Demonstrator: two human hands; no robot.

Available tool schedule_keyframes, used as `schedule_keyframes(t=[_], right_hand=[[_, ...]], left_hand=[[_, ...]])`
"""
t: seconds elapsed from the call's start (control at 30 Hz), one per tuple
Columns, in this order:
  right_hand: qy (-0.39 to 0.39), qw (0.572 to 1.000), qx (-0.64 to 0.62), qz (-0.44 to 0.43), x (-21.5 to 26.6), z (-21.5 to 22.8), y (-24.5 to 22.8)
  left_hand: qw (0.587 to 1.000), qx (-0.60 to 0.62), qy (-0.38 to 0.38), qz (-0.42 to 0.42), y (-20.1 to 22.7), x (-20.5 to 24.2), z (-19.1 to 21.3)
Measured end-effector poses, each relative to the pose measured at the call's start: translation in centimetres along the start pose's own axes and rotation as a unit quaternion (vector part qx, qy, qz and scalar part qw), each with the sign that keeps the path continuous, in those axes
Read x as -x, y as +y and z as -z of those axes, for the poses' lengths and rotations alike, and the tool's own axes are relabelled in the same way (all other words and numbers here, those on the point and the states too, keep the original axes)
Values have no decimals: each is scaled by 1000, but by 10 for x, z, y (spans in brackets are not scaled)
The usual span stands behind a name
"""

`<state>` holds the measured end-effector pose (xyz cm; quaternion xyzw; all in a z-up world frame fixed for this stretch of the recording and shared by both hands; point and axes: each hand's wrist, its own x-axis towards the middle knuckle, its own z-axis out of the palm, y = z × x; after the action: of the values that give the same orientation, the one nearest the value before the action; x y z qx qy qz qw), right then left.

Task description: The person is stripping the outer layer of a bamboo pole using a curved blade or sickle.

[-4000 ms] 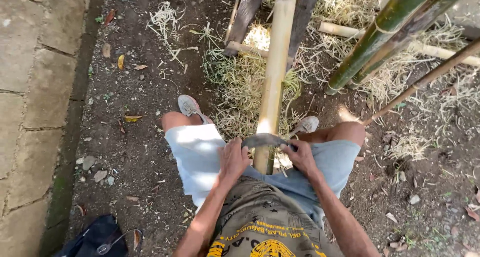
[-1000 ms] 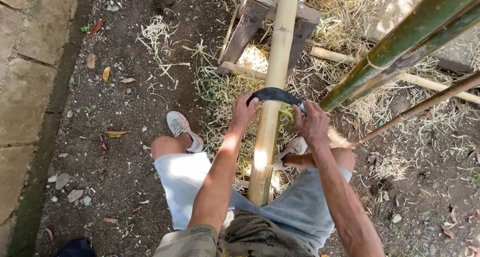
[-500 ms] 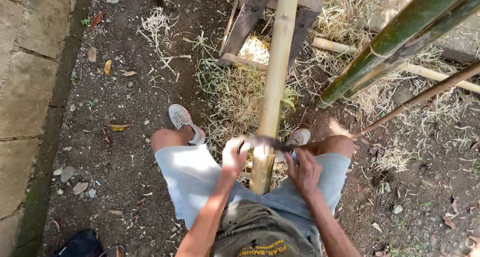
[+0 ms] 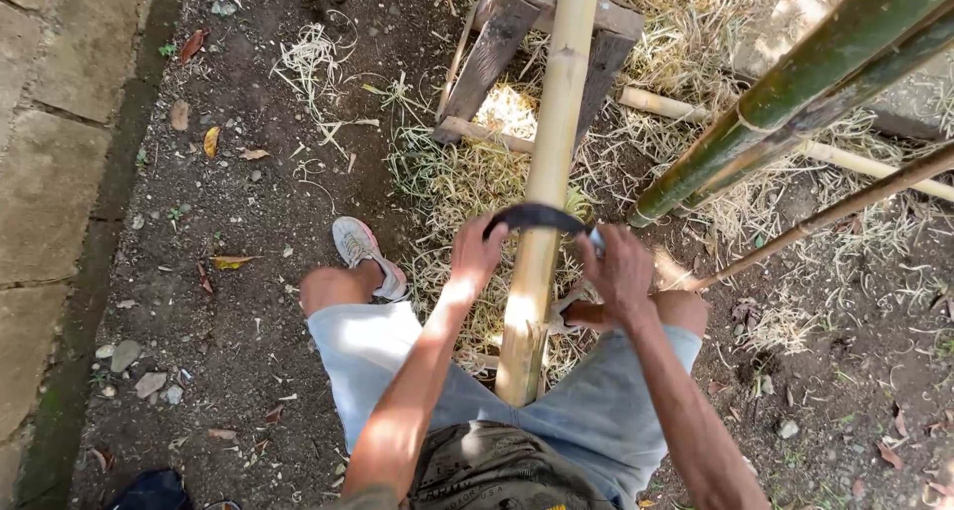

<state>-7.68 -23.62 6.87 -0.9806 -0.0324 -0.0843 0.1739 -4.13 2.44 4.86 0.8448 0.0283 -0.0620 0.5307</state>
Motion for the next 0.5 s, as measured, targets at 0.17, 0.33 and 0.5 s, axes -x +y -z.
schedule_keyframes(t=[0.17, 0.33, 0.5], right_hand=[[1, 1000, 23, 19, -83, -4, 21], [-22, 999, 26, -3, -92, -5, 21], [44, 997, 3, 63, -43, -3, 6]], left_hand=[[999, 38, -2, 28, -2, -77, -22], [996, -14, 69, -47, -16, -92, -34], [1000, 13, 7, 26, -22, -47, -22]])
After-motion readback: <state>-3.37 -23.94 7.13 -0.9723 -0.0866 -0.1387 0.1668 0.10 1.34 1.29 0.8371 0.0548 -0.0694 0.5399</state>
